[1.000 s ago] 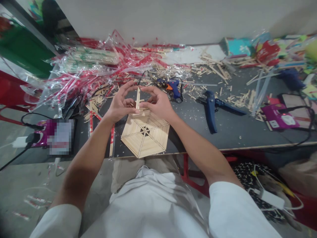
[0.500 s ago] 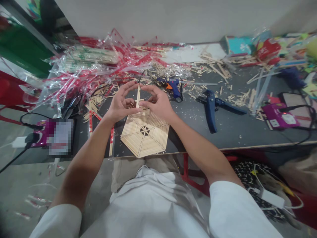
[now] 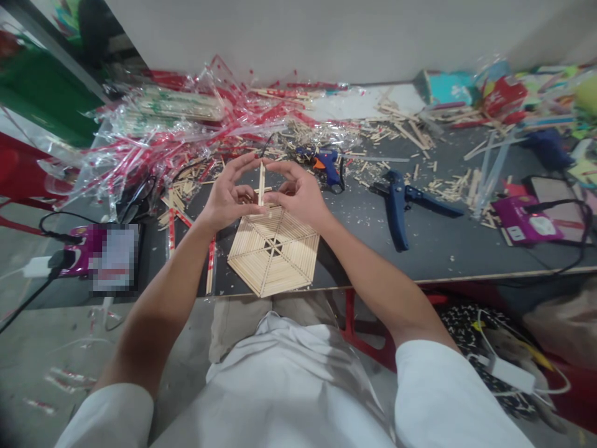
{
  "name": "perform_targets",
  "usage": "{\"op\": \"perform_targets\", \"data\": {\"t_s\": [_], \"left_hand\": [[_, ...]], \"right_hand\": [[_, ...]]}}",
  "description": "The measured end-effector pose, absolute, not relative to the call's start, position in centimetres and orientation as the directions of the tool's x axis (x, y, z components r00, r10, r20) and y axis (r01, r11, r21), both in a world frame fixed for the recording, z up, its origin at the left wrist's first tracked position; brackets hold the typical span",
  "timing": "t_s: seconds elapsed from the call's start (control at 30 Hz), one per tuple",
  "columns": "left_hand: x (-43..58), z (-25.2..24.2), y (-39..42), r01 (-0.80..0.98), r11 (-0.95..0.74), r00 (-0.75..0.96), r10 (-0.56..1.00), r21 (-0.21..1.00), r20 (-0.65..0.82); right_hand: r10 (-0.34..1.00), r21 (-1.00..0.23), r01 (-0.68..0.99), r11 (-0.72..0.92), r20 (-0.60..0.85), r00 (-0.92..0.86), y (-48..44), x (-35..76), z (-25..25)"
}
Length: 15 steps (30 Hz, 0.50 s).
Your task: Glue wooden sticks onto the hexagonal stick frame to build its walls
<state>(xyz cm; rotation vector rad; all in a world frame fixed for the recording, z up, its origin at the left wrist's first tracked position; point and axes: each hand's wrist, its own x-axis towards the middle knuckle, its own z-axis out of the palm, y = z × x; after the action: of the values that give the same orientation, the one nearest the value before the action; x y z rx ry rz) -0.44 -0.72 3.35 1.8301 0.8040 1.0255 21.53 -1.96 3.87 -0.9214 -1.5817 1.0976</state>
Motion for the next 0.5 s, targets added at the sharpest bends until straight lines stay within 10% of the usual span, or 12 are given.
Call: {"op": "perform_targets", "data": {"t_s": [0.5], "left_hand": [[-0.33,3.42,-0.91,0.086,-0.407,0.465,0.824,0.909,0.324]], "right_hand": [[0.929,-0.949,0.019,0.315,0.304,-0.213,-1.96,21.44,3.99]]}}
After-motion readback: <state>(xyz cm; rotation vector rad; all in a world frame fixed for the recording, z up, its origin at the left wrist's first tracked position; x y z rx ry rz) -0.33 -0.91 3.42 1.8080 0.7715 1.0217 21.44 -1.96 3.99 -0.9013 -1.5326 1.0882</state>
